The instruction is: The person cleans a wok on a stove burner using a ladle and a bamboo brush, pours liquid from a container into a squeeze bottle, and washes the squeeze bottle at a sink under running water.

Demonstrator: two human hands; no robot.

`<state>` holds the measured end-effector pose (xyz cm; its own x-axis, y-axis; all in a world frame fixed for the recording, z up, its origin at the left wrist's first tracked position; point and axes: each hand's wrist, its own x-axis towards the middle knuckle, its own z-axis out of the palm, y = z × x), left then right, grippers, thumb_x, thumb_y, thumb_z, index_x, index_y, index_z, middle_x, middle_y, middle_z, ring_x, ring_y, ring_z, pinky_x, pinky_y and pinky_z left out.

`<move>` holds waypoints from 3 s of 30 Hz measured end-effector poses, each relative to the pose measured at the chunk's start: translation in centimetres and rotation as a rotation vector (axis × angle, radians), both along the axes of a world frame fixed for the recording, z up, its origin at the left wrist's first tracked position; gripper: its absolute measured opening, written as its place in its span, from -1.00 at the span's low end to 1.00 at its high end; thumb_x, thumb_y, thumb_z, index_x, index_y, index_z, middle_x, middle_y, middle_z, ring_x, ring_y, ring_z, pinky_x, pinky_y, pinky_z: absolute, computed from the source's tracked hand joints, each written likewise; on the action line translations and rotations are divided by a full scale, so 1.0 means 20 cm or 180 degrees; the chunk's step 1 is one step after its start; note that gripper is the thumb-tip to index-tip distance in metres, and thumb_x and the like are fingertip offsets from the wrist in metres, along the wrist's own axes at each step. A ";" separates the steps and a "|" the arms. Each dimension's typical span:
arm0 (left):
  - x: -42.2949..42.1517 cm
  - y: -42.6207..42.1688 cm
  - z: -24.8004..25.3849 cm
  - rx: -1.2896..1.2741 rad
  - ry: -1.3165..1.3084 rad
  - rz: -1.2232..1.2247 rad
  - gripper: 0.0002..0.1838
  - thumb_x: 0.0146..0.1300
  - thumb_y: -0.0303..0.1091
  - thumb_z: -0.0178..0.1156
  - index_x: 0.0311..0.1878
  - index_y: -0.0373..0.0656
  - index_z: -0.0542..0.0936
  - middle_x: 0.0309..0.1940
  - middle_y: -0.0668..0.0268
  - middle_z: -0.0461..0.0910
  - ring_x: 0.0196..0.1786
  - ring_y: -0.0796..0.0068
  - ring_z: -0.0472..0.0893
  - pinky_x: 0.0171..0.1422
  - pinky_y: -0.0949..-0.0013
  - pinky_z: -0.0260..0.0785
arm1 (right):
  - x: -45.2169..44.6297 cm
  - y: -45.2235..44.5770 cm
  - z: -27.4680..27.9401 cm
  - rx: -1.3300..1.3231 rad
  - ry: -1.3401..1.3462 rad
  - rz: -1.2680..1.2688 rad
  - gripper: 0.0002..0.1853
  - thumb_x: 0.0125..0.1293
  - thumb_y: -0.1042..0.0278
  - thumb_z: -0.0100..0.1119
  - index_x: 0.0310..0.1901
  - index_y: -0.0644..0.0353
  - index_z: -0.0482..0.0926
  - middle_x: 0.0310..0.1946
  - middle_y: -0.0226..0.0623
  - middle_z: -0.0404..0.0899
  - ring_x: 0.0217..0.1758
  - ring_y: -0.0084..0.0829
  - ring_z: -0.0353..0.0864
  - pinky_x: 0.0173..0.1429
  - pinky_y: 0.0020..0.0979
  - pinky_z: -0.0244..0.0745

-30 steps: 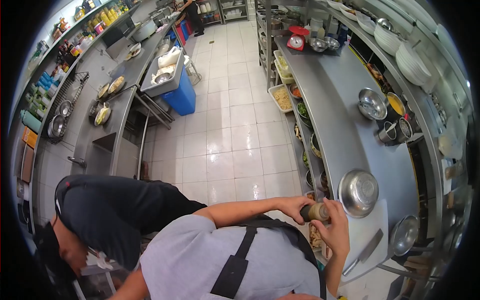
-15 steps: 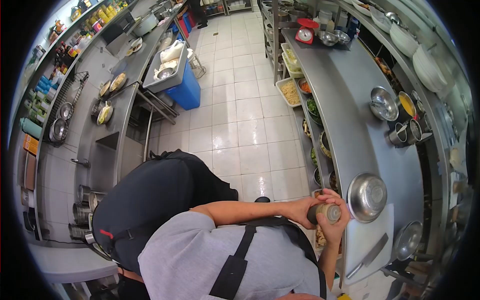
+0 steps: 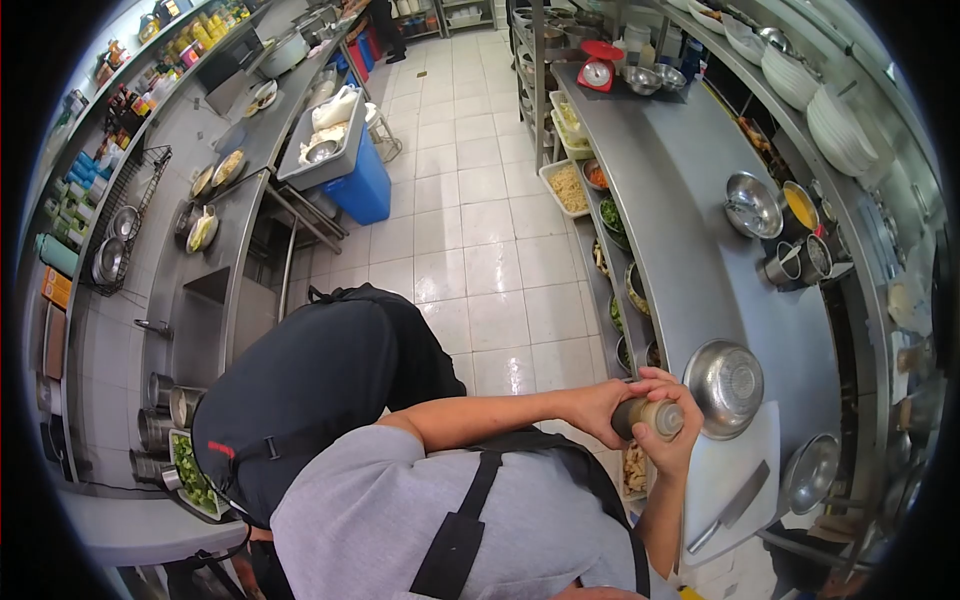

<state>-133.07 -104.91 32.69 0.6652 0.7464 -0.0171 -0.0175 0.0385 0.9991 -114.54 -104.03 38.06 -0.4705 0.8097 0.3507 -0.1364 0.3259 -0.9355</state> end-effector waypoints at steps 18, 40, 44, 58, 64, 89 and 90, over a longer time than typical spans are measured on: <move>0.09 -0.03 0.04 0.1020 -0.0048 0.1171 -0.19 -0.07 -0.32 0.59 0.32 -0.21 0.51 0.02 0.08 0.72 0.07 0.16 0.75 0.20 0.22 0.57 | -0.07 -0.06 0.01 0.0380 -0.0156 -0.1199 -0.60 0.15 0.40 0.44 0.00 0.25 0.54 0.01 -0.02 0.72 0.37 0.05 0.54 0.49 0.07 0.35; 0.13 -0.01 -0.02 0.0985 0.0166 0.1670 -0.26 -0.07 -0.37 0.58 0.25 -0.23 0.52 -0.04 0.08 0.73 0.03 0.28 0.75 0.16 0.25 0.58 | -0.10 0.05 0.00 0.0491 -0.0122 -0.1079 -0.64 0.18 0.48 0.38 0.01 0.28 0.56 -0.04 -0.03 0.72 0.31 -0.05 0.60 0.48 0.00 0.37; 0.07 0.01 -0.02 0.0831 -0.0045 0.1651 -0.30 -0.05 -0.42 0.53 0.23 -0.24 0.53 -0.02 0.17 0.71 0.06 0.37 0.70 0.21 0.27 0.55 | -0.13 0.11 0.04 0.0289 -0.0306 -0.0629 -0.64 0.16 0.49 0.41 0.00 0.29 0.56 -0.04 -0.05 0.72 0.29 -0.12 0.61 0.46 -0.05 0.41; -0.81 0.20 -0.07 0.0598 -0.0435 0.2371 -0.39 -0.06 -0.46 0.49 0.16 -0.21 0.57 -0.02 0.27 0.69 0.06 0.44 0.66 0.21 0.31 0.54 | -1.11 0.61 0.00 0.0509 -0.0216 0.0943 -0.67 0.11 0.41 0.45 -0.10 0.28 0.59 -0.15 -0.07 0.76 0.24 0.01 0.66 0.36 -0.01 0.49; -1.32 0.26 -0.07 0.0670 -0.0032 0.3220 -0.41 -0.05 -0.45 0.50 0.13 -0.19 0.59 -0.11 0.29 0.72 -0.03 0.47 0.68 0.11 0.30 0.57 | -1.70 0.77 0.01 0.0512 -0.0372 0.1365 -0.67 0.14 0.45 0.42 -0.05 0.27 0.62 -0.11 -0.12 0.76 0.25 -0.10 0.67 0.38 -0.10 0.48; -3.05 -0.08 -0.13 0.0119 0.0562 0.7549 -0.42 -0.08 -0.44 0.53 0.10 -0.21 0.61 -0.06 0.26 0.73 0.05 0.44 0.70 0.17 0.29 0.55 | -4.35 0.52 -0.06 0.0904 0.0107 0.4892 -0.69 0.15 0.36 0.45 -0.09 0.27 0.66 -0.13 -0.20 0.79 0.25 -0.13 0.68 0.30 -0.15 0.53; -3.13 -0.15 -0.14 0.0173 0.0584 0.7651 -0.42 -0.08 -0.44 0.53 0.10 -0.22 0.61 -0.07 0.26 0.73 0.05 0.45 0.70 0.17 0.29 0.55 | -4.45 0.44 -0.05 0.1029 0.0196 0.5042 -0.70 0.20 0.38 0.42 -0.07 0.32 0.65 -0.13 -0.17 0.79 0.28 -0.14 0.66 0.32 -0.17 0.54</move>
